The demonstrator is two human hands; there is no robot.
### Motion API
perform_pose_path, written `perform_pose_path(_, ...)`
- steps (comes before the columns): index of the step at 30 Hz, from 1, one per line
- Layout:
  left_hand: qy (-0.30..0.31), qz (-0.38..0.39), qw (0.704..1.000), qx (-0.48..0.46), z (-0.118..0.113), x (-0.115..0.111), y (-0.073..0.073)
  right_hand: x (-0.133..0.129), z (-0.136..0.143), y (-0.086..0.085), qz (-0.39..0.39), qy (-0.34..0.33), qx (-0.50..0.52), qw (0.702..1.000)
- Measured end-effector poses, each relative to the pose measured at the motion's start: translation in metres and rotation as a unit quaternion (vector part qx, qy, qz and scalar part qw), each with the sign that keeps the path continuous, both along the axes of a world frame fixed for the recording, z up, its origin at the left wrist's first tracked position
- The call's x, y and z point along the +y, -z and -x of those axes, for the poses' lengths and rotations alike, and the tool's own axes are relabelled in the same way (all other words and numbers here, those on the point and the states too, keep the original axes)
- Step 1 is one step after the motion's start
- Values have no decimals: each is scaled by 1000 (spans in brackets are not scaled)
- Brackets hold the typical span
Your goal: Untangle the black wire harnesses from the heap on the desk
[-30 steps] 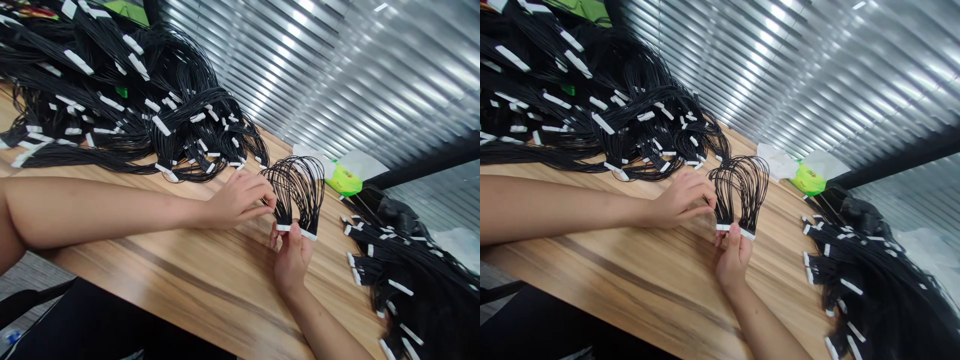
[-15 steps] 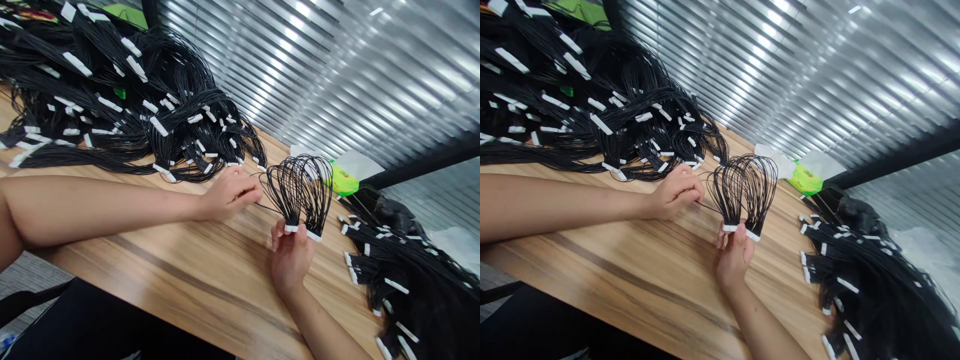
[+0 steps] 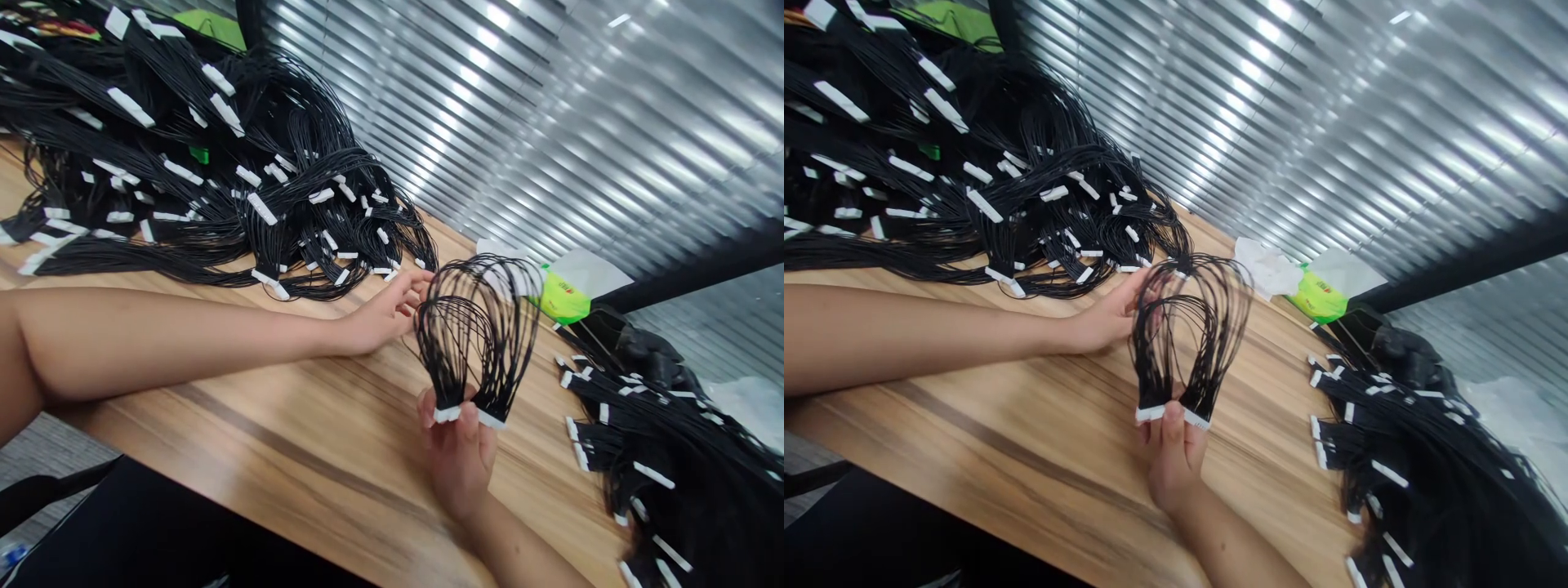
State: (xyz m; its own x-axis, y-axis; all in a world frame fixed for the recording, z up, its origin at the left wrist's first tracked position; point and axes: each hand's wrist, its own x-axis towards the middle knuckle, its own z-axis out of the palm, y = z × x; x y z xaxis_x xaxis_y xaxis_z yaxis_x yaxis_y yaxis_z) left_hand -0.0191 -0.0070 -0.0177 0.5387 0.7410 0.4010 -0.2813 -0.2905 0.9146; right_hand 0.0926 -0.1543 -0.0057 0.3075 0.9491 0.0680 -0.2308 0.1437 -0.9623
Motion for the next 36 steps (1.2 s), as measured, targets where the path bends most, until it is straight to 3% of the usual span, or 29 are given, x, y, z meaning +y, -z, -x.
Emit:
perform_pose_path(2, 18, 14, 1000, 7, -1, 4, 3, -4, 0, 3, 2, -39, -13, 999)
perform_pose_path(8, 19, -38, 999, 16, 3, 10, 10, -7, -3, 7, 10, -144, -22, 989)
perform_pose_path(12, 126, 49, 990, -31, 2, 12, 10, -3, -3, 0, 27, -169, -7, 985)
perform_pose_path(24, 118, 223, 960, -120, 4, 8, -10, 5, -3, -7, 27, -157, 60, 985)
perform_pose_path(28, 161, 292, 940, -71, 4, 12, -13, 10, -4, -10, 12, -131, 80, 988)
perform_pose_path(31, 217, 316, 924, -16, 9, 19, -7, 8, -2, -10, 6, -145, 71, 987)
perform_pose_path(34, 267, 262, 923, 85, 13, 21, 0, -1, 0, -9, 12, -195, 74, 978)
perform_pose_path(36, 260, 184, 937, 145, 12, 17, 2, -8, 1, -8, 12, -212, 68, 975)
